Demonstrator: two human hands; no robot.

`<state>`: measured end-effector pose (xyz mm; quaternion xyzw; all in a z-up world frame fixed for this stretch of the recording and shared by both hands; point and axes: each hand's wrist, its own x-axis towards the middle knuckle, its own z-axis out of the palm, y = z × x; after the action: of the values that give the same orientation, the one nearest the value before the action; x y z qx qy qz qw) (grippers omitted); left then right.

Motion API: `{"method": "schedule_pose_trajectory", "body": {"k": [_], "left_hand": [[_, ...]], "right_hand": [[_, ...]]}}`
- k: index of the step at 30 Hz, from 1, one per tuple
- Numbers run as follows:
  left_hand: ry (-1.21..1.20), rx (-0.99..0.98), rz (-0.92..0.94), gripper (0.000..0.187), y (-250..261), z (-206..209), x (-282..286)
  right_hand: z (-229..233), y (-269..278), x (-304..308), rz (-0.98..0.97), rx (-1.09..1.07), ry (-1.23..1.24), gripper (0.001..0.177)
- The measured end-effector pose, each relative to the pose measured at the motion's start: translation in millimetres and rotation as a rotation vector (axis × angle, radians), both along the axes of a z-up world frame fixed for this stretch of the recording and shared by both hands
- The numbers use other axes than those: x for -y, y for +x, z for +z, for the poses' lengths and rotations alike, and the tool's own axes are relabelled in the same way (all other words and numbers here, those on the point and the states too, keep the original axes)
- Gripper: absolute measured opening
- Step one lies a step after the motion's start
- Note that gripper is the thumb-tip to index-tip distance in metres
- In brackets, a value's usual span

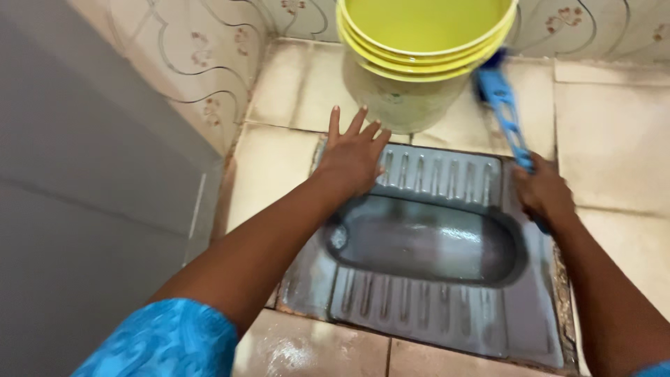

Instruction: The person scrubs a squat toilet with a blue brush, repeatedly dipping it into a yellow bucket of water and rinsing the basin. They also use a small blue cup to pour water into the toilet for rinsing.

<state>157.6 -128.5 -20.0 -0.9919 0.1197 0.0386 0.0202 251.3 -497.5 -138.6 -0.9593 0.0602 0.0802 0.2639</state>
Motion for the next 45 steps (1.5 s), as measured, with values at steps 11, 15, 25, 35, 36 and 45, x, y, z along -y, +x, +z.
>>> {"method": "schedule_pose_trajectory", "body": {"k": [11, 15, 25, 35, 36, 45], "left_hand": [[0.291, -0.3, -0.331, 0.066, -83, 45, -26], [0.435, -0.425, -0.282, 0.062, -98, 61, -51], [0.376, -0.464, -0.291, 0.053, -126, 113, -17], [0.341, -0.606, -0.401, 0.051, -161, 166, 89], [0.3, -0.585, -0.414, 0.05, -164, 167, 103], [-0.167, -0.529, -0.393, 0.068, -172, 26, 194]], "right_hand": [[-9, -108, 182, -0.545, -0.027, 0.163, 0.052], [-25, -230, 217, -0.662, -0.075, 0.136, 0.054], [17, -315, 79, -0.567, -0.22, 0.07, 0.051], [-9, -427, 38, -0.605, -0.13, 0.068, 0.05], [4, -438, 32, -0.628, -0.185, 0.094, 0.051], [-34, -452, 14, -0.847, -0.026, 0.99, 0.031]]}}
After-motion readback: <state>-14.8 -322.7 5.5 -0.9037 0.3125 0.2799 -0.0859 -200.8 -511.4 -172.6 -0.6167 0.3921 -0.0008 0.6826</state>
